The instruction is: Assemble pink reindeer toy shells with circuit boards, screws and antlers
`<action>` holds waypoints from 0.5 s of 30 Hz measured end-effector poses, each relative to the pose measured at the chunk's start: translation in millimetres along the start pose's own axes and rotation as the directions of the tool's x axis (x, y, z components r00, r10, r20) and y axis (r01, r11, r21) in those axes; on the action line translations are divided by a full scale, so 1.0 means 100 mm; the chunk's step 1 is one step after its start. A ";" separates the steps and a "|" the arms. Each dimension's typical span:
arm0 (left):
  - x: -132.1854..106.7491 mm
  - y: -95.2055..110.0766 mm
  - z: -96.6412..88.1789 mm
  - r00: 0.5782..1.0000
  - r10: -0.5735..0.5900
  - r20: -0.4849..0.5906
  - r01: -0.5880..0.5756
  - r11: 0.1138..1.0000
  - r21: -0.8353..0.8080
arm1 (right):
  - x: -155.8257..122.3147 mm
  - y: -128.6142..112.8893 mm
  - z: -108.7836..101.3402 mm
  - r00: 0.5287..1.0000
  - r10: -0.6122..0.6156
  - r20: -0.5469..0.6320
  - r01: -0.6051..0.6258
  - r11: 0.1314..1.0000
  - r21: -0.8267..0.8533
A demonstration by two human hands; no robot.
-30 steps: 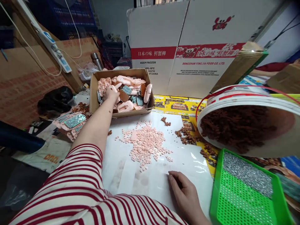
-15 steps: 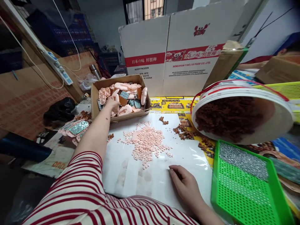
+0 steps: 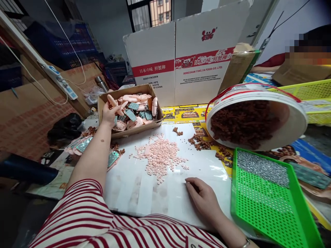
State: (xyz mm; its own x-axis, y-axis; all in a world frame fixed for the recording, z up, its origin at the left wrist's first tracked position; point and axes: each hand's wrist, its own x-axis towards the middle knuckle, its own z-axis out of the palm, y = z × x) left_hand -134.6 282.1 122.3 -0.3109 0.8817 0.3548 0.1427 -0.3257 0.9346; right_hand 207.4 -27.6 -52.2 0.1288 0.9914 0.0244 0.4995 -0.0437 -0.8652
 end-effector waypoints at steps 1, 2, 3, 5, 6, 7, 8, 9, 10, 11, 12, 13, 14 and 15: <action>-0.03 0.04 -0.04 1.000 0.011 0.003 -0.011 0.999 -0.040 | 0.00 0.00 0.00 1.000 0.003 0.000 -0.003 1.000 0.002; -0.06 0.06 -0.07 1.000 0.020 0.002 -0.020 0.997 -0.077 | -0.01 0.00 0.00 1.000 0.006 0.002 -0.006 1.000 0.004; -0.09 0.08 -0.10 1.000 0.024 -0.007 -0.025 0.994 -0.108 | -0.01 0.00 -0.01 1.000 0.010 0.003 -0.010 1.000 0.007; -0.14 0.10 -0.12 1.000 0.007 -0.030 -0.012 0.989 -0.150 | -0.01 0.00 -0.01 1.000 0.019 0.012 -0.019 1.000 0.011; -0.15 0.10 -0.13 0.999 -0.008 -0.038 0.002 0.986 -0.168 | -0.01 0.00 -0.01 1.000 0.021 0.017 -0.021 1.000 0.014; -0.16 0.10 -0.13 0.999 -0.033 -0.039 0.025 0.984 -0.176 | -0.01 0.00 -0.01 0.999 0.023 0.022 -0.023 1.000 0.018; -0.17 0.10 -0.13 0.997 -0.065 -0.034 0.058 0.983 -0.172 | -0.01 0.01 -0.01 0.999 0.025 0.027 -0.025 0.999 0.022; -0.17 0.09 -0.13 0.994 -0.102 -0.026 0.097 0.983 -0.157 | -0.01 0.01 -0.01 0.999 0.027 0.032 -0.028 0.999 0.028; -0.17 0.08 -0.13 0.989 -0.144 -0.016 0.140 0.981 -0.132 | 0.00 0.02 -0.01 0.999 0.031 0.037 -0.032 0.999 0.034; -0.17 0.07 -0.13 0.982 -0.186 -0.006 0.185 0.978 -0.100 | 0.00 0.03 -0.01 0.999 0.034 0.043 -0.035 0.999 0.039; -0.18 0.06 -0.14 0.974 -0.225 0.010 0.225 0.972 -0.066 | 0.00 0.03 -0.01 0.998 0.038 0.047 -0.040 0.998 0.042; -0.19 0.05 -0.15 0.966 -0.255 0.028 0.256 0.966 -0.036 | -0.01 0.04 -0.01 0.998 0.042 0.051 -0.045 0.998 0.044; -0.20 0.04 -0.17 0.960 -0.277 0.046 0.277 0.961 -0.012 | -0.01 0.04 -0.01 0.998 0.045 0.053 -0.047 0.998 0.047; -0.21 0.03 -0.18 0.954 -0.293 0.063 0.293 0.956 0.012 | -0.01 0.05 -0.02 0.997 0.047 0.053 -0.050 0.998 0.048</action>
State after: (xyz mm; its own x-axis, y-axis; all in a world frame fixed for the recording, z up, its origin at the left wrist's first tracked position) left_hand -145.1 256.4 117.8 -0.2794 0.9581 0.0630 0.0562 -0.0492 0.9972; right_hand 210.9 -28.7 -55.6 0.1063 0.9934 -0.0432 0.4510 -0.0868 -0.8883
